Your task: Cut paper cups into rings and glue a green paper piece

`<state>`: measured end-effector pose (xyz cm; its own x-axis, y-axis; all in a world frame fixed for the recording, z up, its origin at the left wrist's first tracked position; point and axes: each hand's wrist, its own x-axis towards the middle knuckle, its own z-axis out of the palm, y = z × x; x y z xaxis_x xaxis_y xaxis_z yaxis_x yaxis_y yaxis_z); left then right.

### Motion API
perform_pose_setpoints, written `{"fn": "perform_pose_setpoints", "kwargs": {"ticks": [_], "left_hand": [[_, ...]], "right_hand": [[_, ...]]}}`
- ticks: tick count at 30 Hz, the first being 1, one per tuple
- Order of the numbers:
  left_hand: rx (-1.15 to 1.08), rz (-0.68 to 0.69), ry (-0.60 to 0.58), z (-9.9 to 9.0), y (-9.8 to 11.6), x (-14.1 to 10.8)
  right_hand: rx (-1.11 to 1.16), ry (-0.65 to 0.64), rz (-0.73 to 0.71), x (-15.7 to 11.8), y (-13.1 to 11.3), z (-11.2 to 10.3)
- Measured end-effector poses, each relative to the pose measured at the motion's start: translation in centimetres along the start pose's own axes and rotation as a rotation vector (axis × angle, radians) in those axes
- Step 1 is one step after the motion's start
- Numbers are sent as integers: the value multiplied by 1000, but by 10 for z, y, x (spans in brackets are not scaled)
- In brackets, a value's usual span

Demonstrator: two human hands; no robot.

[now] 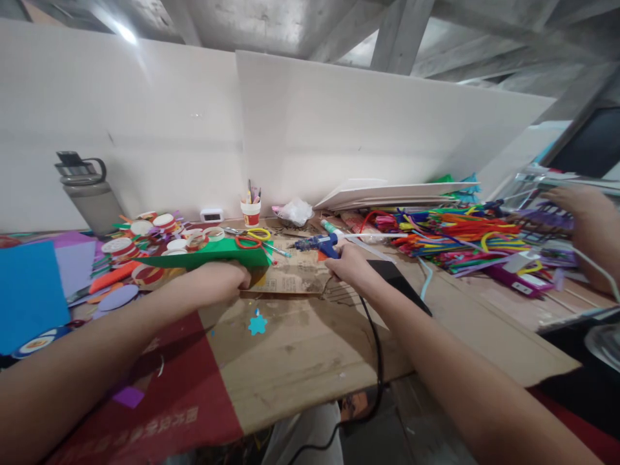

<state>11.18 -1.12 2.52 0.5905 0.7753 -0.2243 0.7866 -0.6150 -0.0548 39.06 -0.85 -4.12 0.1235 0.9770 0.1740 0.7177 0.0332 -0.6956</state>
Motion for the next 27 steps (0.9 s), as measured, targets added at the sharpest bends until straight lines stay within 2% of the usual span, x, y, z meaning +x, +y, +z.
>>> {"fn": "perform_pose_setpoints", "kwargs": {"ticks": [3, 5, 9, 13, 18, 20, 23, 27], "left_hand": [[116, 10, -113, -8, -6, -1], [177, 27, -152, -9, -10, -1], [177, 66, -140, -8, -20, 5], [69, 86, -133, -8, -28, 8], [-16, 80, -160, -13, -35, 7], [-45, 83, -164, -14, -39, 9], [-64, 124, -173, -13, -45, 14], [-92, 149, -162, -9, -53, 19]], "right_hand": [[50, -2, 23, -22, -8, -2], [23, -9, -12, -38, -15, -5], [78, -119, -103, -70, -29, -14], [69, -248, -150, -91, -41, -14], [-4, -212, -303, -94, -61, 9], [13, -253, -351, -91, -71, 20], [-16, -325, -353, -87, -85, 32], [-147, -346, -334, -82, -102, 43]]}}
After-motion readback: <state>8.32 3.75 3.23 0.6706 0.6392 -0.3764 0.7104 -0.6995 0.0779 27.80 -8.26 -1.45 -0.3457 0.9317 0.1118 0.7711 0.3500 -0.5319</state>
